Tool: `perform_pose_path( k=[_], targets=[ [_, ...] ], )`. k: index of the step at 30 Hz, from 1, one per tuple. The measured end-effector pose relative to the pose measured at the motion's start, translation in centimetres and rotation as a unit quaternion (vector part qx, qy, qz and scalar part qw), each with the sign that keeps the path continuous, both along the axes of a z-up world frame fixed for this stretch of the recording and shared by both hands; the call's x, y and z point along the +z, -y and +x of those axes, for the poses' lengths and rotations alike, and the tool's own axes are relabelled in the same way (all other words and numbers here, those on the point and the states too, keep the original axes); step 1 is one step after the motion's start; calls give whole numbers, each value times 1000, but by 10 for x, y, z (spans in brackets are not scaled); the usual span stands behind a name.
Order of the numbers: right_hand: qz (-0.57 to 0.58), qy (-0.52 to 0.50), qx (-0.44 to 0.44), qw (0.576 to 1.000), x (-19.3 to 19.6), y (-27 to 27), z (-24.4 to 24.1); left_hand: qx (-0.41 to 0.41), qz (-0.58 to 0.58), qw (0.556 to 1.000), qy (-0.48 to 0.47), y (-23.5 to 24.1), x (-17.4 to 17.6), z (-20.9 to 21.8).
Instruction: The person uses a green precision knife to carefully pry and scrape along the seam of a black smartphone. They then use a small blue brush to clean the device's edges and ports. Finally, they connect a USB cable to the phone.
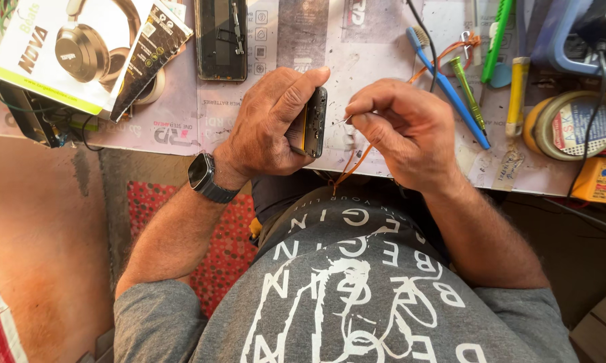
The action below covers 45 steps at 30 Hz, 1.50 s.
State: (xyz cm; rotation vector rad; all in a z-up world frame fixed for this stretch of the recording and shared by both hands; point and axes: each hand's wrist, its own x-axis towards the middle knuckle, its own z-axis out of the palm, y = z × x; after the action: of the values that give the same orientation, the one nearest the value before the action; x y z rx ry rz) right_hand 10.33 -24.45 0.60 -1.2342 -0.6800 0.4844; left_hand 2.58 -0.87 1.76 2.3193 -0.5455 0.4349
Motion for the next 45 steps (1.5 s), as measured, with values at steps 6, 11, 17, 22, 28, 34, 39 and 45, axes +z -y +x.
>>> perform_pose_path(
  k=[6,11,17,22,28,34,39,45],
  targets=[
    [-82,135,-55,986,14,-1,1,5,1,1000,-18,1,2,1],
    [-50,225,-63,971,18,-5,1,-8,-6,1000,-2,1,1,3],
    [-80,313,-85,942,23,-7,3,-5,4,1000,0,2,2,2],
    [-74,313,-80,944,21,-8,3,-8,-4,1000,2,1,1,1],
    [-56,287,-84,953,15,-11,0,-12,-3,1000,4,1,-1,0],
    [-72,328,-86,938,21,-10,0,-13,-2,1000,4,0,-3,-1],
    [-85,384,-98,914,28,-8,-1,-11,0,1000,0,0,-5,-1],
    [-78,397,-106,908,31,-10,-2,-11,4,1000,1,0,-4,-2]
  ],
)
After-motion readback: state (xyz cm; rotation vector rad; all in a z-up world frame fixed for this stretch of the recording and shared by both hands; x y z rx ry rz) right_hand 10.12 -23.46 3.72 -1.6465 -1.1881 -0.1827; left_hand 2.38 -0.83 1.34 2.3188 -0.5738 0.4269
